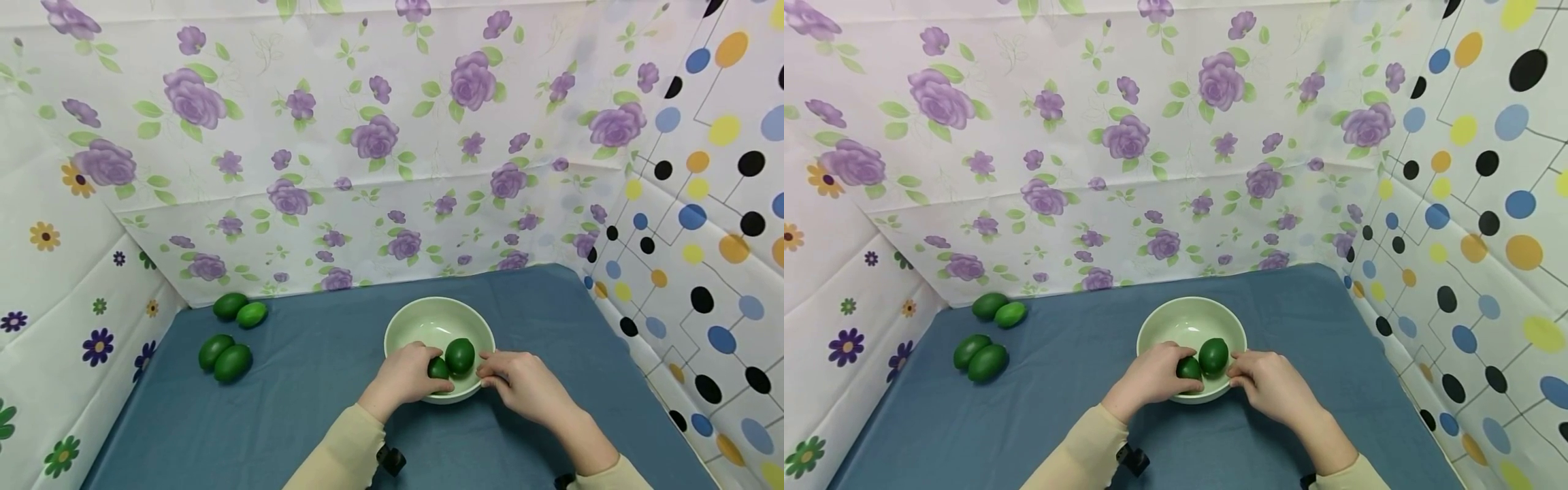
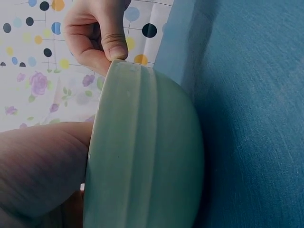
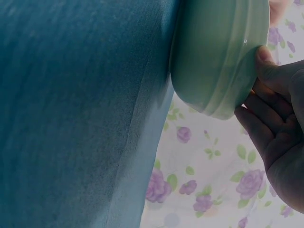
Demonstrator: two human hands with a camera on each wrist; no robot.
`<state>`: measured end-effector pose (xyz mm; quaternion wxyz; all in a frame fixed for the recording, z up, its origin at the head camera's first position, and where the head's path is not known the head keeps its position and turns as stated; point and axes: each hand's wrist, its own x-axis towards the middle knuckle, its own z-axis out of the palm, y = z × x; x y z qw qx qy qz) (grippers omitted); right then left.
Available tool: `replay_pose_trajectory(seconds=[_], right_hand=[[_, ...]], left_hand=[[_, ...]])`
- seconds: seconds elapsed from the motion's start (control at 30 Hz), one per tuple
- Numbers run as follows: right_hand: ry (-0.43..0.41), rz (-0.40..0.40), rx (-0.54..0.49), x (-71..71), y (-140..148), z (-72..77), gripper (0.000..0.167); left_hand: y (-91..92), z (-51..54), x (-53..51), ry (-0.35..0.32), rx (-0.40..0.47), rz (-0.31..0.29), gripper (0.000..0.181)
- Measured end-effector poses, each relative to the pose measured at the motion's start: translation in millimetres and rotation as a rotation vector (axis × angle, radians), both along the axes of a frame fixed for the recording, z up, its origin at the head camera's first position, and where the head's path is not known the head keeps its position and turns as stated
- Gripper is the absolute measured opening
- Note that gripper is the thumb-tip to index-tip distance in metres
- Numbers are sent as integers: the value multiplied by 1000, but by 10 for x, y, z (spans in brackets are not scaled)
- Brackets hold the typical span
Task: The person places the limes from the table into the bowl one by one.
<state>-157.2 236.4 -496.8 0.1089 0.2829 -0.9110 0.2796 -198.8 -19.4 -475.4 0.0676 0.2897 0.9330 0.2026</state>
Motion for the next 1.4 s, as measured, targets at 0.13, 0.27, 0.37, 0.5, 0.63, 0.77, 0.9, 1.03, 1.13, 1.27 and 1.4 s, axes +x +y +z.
replay_pose_trajectory(seconds=[0.13, 0.27, 0.37, 0.5, 0.63, 0.77, 0.9, 1.03, 1.13, 1.27, 1.4], right_hand=[[4, 0, 0, 2, -1, 5, 17], [-1, -4, -5, 4, -1, 3, 17], [-3, -8, -7, 5, -2, 1, 18], [0, -10, -8, 8, -2, -2, 18], [1, -10, -6, 14, -2, -2, 17], [3, -12, -5, 17, -2, -1, 16], [9, -14, -4, 15, -2, -4, 16], [12, -16, -4, 11, 0, -12, 16], [14, -14, -5, 8, 2, -19, 16], [13, -12, -6, 5, 5, -21, 16], [9, -12, -4, 6, 10, -21, 16]], left_hand=[[3, 5, -7, -23, 11, 5, 52], [7, 16, -3, -28, 21, 17, 46], [7, 24, 5, -15, 28, 18, 38], [13, 27, 6, -16, 34, 25, 35], [29, 2, -9, -22, 33, 40, 37], [44, -13, -13, -27, 44, 41, 36], [48, -12, -15, -42, 70, 40, 34], [41, -15, -19, -49, 77, 46, 34], [37, -26, -18, -51, 68, 55, 36], [36, -30, -15, -47, 54, 64, 39], [36, -22, -10, -37, 48, 67, 41]])
